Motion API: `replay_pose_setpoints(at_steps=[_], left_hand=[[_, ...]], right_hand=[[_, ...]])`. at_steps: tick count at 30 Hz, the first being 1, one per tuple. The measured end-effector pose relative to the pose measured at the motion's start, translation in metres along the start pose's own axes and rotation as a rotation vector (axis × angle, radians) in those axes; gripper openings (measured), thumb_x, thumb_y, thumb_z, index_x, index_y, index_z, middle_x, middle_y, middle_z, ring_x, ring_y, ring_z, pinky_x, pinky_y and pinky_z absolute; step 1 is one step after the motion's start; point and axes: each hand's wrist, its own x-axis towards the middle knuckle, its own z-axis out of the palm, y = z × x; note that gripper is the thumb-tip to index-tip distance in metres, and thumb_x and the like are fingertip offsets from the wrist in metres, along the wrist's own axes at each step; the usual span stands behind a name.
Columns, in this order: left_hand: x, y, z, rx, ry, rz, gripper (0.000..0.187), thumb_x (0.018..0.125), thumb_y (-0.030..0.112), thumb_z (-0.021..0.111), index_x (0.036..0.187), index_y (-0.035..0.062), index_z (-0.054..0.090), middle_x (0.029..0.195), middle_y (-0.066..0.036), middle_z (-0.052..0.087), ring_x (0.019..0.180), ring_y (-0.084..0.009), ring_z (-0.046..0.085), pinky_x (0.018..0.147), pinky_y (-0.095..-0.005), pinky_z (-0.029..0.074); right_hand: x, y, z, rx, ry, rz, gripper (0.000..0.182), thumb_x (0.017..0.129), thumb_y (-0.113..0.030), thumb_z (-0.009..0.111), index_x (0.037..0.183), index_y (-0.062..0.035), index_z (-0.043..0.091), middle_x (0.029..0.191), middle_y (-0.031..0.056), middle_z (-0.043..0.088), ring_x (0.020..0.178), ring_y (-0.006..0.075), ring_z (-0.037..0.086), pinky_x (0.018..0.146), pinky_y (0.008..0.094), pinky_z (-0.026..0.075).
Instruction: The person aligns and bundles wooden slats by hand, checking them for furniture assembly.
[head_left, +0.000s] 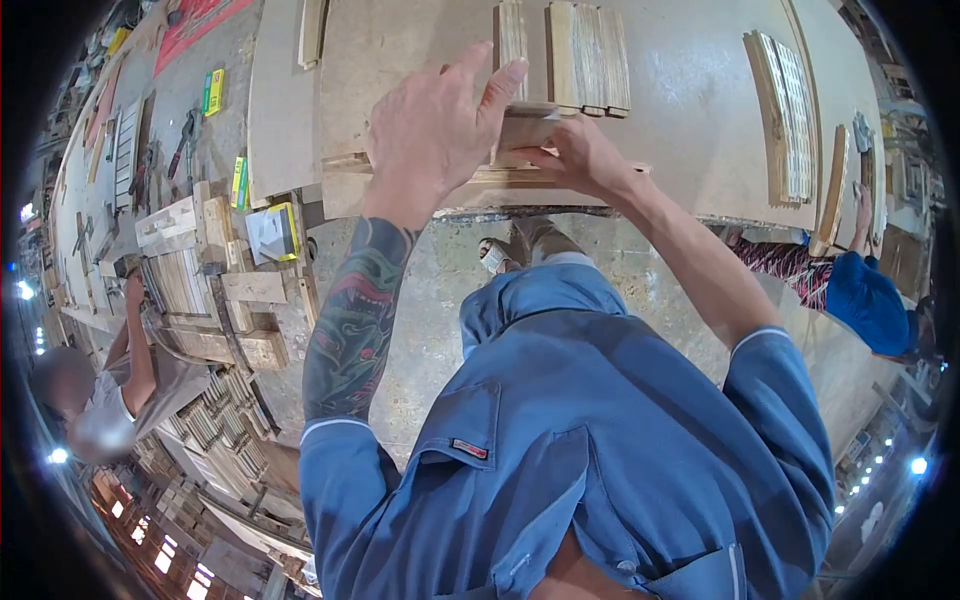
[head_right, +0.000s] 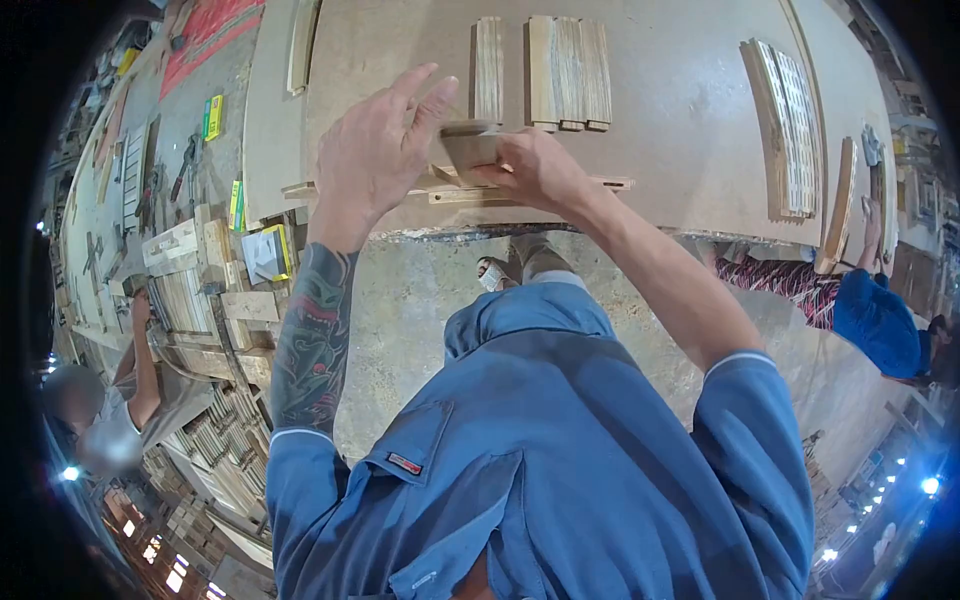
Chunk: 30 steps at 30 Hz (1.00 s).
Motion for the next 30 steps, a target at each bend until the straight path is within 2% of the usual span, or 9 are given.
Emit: replay_pose_setpoints(at_steps=[9,15,17,21,23,25,27,28,30], left_hand=[[0.0,0.048,0.028,-0.051,0.14,0.304,0.044,0.098,0.049,0.047,0.105,0.0116,0.069,0.087,-0.012,0.069,0.085,-0.0346,0.063,0.076,-0.0457,0.048],[0.002,0.055,0.022,0.155,0.067,0.27,0.041,0.096,0.047,0.051,0.101,0.0124,0.072,0.081,-0.009,0.067,0.076,-0.0297,0.062,0.075,-0.0409,0.045],[0.004,0.056,0.021,0.135,-0.049,0.215,0.043,0.097,0.048,0.051,0.106,0.0123,0.072,0.083,-0.009,0.068,0.078,-0.0304,0.063,0.076,-0.0421,0.046],[0.005,0.05,0.02,0.007,-0.037,0.228,0.045,0.097,0.049,0.05,0.111,0.0119,0.071,0.092,-0.011,0.071,0.086,-0.0308,0.065,0.076,-0.0419,0.048],[0.006,0.049,0.016,-0.336,0.066,0.16,0.043,0.098,0.046,0.05,0.113,0.0099,0.069,0.098,-0.013,0.071,0.09,-0.0326,0.068,0.076,-0.0425,0.051],[0.008,0.049,0.017,-0.34,0.077,0.112,0.041,0.098,0.044,0.05,0.114,0.0103,0.068,0.097,-0.014,0.071,0.09,-0.0338,0.068,0.075,-0.0428,0.052],[0.007,0.05,0.018,-0.339,0.091,0.056,0.039,0.099,0.041,0.049,0.115,0.0107,0.068,0.097,-0.015,0.071,0.089,-0.0351,0.068,0.075,-0.0432,0.052],[0.005,0.051,0.019,-0.251,0.085,0.065,0.037,0.099,0.04,0.049,0.115,0.0118,0.068,0.095,-0.016,0.071,0.087,-0.0361,0.068,0.076,-0.0441,0.053],[0.005,0.05,0.021,-0.168,0.083,0.064,0.036,0.099,0.038,0.048,0.115,0.0129,0.068,0.093,-0.017,0.07,0.086,-0.0372,0.068,0.076,-0.0451,0.053]], right_hand=[[-0.015,0.017,0.028,-0.082,0.171,-0.194,0.021,0.081,-0.014,0.069,0.101,-0.011,0.067,0.079,0.0163,0.067,0.077,0.0377,0.067,0.066,0.0447,0.053],[0.05,0.051,-0.026,-0.071,-0.147,0.319,0.031,0.086,-0.03,0.063,0.099,-0.002,0.064,0.104,0.0215,0.066,0.104,0.0398,0.062,0.08,0.0513,0.051],[0.09,0.093,0.024,-0.537,0.441,0.327,0.039,0.085,-0.033,0.063,0.111,-0.0037,0.061,0.115,0.019,0.064,0.115,0.0394,0.057,0.085,0.0528,0.048],[0.138,0.104,0.092,-0.844,0.788,0.347,0.045,0.085,-0.031,0.063,0.121,-0.0058,0.055,0.119,0.015,0.063,0.115,0.0388,0.056,0.087,0.0525,0.047],[0.137,0.081,0.078,-0.388,0.121,0.568,0.051,0.086,-0.032,0.062,0.128,-0.0076,0.047,0.121,0.0137,0.062,0.116,0.0366,0.056,0.088,0.052,0.047],[0.114,0.077,0.067,-0.366,0.326,0.501,0.04,0.086,-0.031,0.062,0.118,-0.0073,0.055,0.108,0.0141,0.067,0.107,0.0375,0.061,0.083,0.0514,0.049],[0.082,0.074,0.025,0.26,0.089,0.431,0.035,0.085,-0.03,0.062,0.107,-0.0035,0.059,0.093,0.0147,0.069,0.088,0.0377,0.066,0.074,0.0476,0.051],[0.071,0.071,0.025,0.107,0.333,0.288,0.031,0.087,-0.027,0.064,0.099,0.0011,0.063,0.082,0.0112,0.068,0.071,0.0271,0.065,0.066,0.0388,0.052],[0.023,0.043,-0.007,0.531,0.479,0.369,0.031,0.091,-0.026,0.067,0.103,0.0022,0.065,0.083,0.0047,0.067,0.074,0.0144,0.061,0.066,0.0314,0.05]])
